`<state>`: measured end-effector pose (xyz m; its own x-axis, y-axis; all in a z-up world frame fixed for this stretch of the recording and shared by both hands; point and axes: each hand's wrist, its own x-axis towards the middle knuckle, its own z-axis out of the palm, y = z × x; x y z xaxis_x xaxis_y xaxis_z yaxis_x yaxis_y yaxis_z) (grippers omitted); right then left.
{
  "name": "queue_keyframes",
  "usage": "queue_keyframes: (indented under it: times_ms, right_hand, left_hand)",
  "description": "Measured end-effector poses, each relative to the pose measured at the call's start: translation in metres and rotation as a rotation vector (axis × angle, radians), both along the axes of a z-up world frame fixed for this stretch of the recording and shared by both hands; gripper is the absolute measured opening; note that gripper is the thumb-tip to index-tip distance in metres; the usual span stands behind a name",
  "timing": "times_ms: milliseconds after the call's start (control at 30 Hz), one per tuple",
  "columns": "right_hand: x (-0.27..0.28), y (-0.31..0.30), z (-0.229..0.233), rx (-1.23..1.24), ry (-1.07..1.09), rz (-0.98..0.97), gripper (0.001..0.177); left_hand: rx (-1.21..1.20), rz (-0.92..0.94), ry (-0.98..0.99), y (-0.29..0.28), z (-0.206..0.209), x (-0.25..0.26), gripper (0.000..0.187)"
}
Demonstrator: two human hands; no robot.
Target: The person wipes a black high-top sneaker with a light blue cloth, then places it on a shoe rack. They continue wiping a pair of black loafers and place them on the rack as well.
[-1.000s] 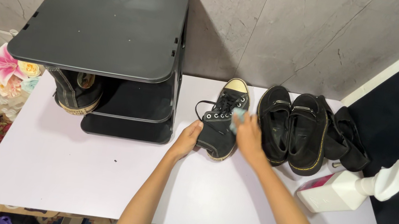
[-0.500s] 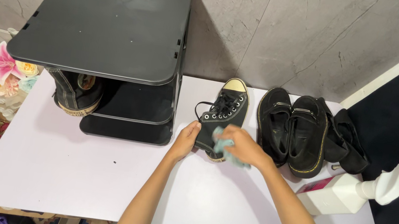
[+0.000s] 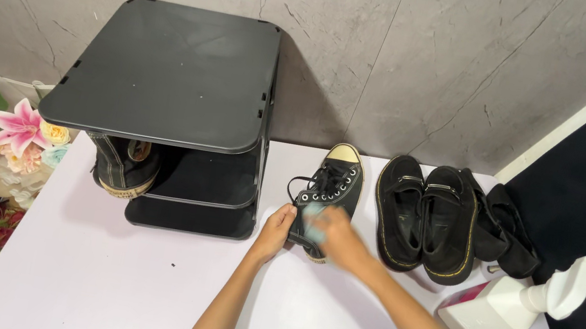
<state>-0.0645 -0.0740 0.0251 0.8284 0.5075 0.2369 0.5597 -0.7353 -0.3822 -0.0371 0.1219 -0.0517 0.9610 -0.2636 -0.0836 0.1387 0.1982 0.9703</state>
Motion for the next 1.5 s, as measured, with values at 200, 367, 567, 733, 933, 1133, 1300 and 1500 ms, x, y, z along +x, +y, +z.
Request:
queue_keyframes:
  times_ms: [200, 367, 567, 733, 933, 1133, 1300, 1500]
  right_hand:
    - [-0.010, -0.021, 0.027, -0.173, -0.035, -0.227, 0.046]
    - [-0.027, -0.023, 0.018, 0.156, -0.080, -0.378, 0.061]
    - [-0.077, -0.025, 0.003, 0.035, 0.130, -0.422, 0.056]
    - [-0.080, -0.020, 0.017, 0.292, -0.130, -0.408, 0.069]
    - [-0.091, -0.008, 0.014, 0.020, -0.044, -0.458, 0.071]
    - [-0.103, -0.002, 0.015, 0.124, -0.186, -0.158, 0.074]
    - [-0.094, 0.010, 0.014, 0.222, -0.144, -0.308, 0.050]
    - [-0.089, -0.009, -0.005, 0.143, -0.302, -0.107, 0.064]
  left_hand:
    - [0.377, 0.179, -0.412, -0.005, 0.040, -0.017, 0.028]
    - [0.635, 0.408, -1.093, -0.019, 0.100, -0.024, 0.019]
    - [0.805, 0.018, -0.956, -0.027, 0.130, -0.012, 0.029]
    - [0.806, 0.017, -0.951, -0.036, 0.141, 0.001, 0.031]
    - [0.858, -0.075, -0.905, -0.039, 0.148, -0.001, 0.032]
    - [0.792, -0.107, -0.859, -0.041, 0.148, 0.001, 0.031]
    - [0.780, -0.050, -0.860, -0.033, 0.149, -0.007, 0.030]
    - [0.831, -0.139, -0.824, -0.011, 0.159, -0.020, 0.030]
